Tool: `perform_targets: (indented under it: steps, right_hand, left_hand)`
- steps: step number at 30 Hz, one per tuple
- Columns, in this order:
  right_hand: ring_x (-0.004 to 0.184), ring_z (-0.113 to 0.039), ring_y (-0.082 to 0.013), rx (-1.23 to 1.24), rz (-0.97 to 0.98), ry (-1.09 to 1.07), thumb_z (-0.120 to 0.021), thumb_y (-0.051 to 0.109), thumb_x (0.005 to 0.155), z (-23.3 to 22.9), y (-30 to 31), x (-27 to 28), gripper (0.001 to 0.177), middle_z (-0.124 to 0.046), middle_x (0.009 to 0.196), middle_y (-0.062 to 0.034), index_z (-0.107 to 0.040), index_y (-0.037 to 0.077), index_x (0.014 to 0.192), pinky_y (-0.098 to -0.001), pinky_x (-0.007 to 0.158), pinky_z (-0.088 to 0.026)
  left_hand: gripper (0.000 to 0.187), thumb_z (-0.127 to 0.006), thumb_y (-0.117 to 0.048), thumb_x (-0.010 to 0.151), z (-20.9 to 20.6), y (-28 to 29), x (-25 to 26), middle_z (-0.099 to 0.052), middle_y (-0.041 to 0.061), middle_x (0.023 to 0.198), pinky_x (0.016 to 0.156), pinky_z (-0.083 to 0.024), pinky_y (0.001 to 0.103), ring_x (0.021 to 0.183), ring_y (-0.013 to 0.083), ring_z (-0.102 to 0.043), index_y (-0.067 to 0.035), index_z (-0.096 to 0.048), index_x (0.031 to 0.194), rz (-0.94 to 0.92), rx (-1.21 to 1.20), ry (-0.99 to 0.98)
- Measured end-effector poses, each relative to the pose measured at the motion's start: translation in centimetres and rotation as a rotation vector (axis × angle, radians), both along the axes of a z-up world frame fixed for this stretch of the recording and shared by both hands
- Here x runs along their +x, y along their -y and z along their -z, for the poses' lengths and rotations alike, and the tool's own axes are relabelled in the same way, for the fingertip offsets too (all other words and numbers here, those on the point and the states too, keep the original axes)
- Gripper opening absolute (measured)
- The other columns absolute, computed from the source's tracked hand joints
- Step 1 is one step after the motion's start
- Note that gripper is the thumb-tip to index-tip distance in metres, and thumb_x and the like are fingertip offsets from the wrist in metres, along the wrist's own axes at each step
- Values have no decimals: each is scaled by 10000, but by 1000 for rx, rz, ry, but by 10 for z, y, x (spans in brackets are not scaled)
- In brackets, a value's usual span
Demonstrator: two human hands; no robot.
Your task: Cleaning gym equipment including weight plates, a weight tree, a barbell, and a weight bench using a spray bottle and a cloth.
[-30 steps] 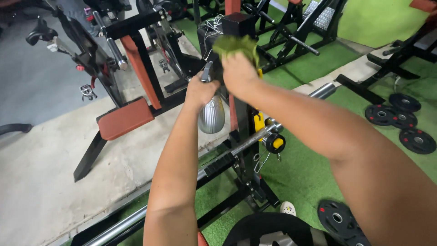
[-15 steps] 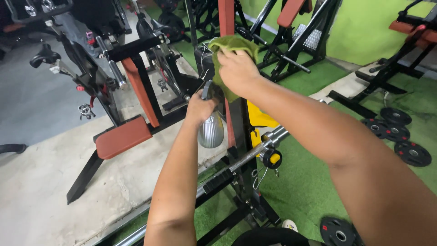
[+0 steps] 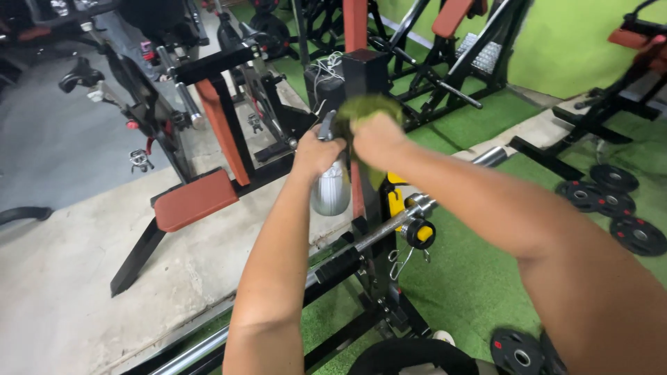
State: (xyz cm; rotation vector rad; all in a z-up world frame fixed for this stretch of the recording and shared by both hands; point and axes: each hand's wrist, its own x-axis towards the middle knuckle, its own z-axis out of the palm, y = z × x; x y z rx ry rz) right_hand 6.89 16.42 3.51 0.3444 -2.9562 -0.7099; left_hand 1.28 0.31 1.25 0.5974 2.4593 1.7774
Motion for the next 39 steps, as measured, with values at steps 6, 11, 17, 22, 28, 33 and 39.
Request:
perform_targets:
  steps: [6, 11, 17, 22, 28, 33, 39]
  right_hand:
    - [1117, -705, -231, 82, -318, -765, -563, 211, 861, -14, -14, -27, 275, -728, 1275, -137, -706, 42, 1025, -378, 762, -568]
    - [1221, -618, -297, 310, 29, -4, -527, 225, 946, 38, 17, -13, 336, -651, 1305, -122, -716, 95, 1193, -511, 1028, -469]
    - [1010, -696, -323, -305, -179, -121, -553, 135, 821, 252, -49, -50, 392, -739, 1094, -155, -746, 127, 1162, -470, 950, -508]
    - [1039, -697, -286, -10, 8, 270, -565, 174, 905, 179, -24, -23, 273, -742, 1122, -141, -778, 79, 1046, -439, 936, -538]
    - [1066, -672, -282, 95, -54, 134, -666, 184, 856, 49, 1, 22, 248, -739, 1115, -100, -791, 84, 1045, -453, 933, -505]
    - [1211, -606, -337, -350, 17, 389, -622, 133, 859, 64, 22, 85, 420, -649, 1275, -119, -686, 163, 1273, -491, 989, -515]
    - [1247, -589, -361, -512, -337, 133, -569, 13, 782, 186, -21, 99, 492, -587, 1393, -173, -653, 52, 1265, -471, 962, -534]
  left_hand:
    - [409, -727, -232, 732, 1, 6, -1, -749, 94, 821, 718, -558, 343, 734, 192, -695, -32, -710, 1089, -14, 0, -16]
    - [359, -736, -234, 729, 14, 19, -2, -735, 101, 805, 719, -553, 339, 730, 190, -696, -32, -716, 1025, -44, -15, -91]
    - [361, -733, -200, 710, 30, 36, 0, -716, 92, 793, 680, -545, 352, 710, 193, -675, -51, -703, 1037, -43, 15, -33]
    - [374, -755, -195, 720, 41, 44, 1, -726, 83, 831, 710, -543, 331, 743, 178, -675, -60, -704, 1065, -23, 1, -20]
    - [372, -771, -213, 744, 43, 51, 44, -734, 60, 875, 747, -549, 315, 794, 161, -675, -54, -717, 1076, 20, 16, 31]
    - [402, -775, -196, 732, 63, 61, 78, -737, 38, 912, 783, -557, 309, 835, 154, -688, -69, -711, 1108, -18, 115, 73]
    - [417, -751, -165, 750, 70, 62, 137, -748, 61, 987, 844, -554, 306, 903, 165, -698, -52, -705, 1148, -75, 137, 90]
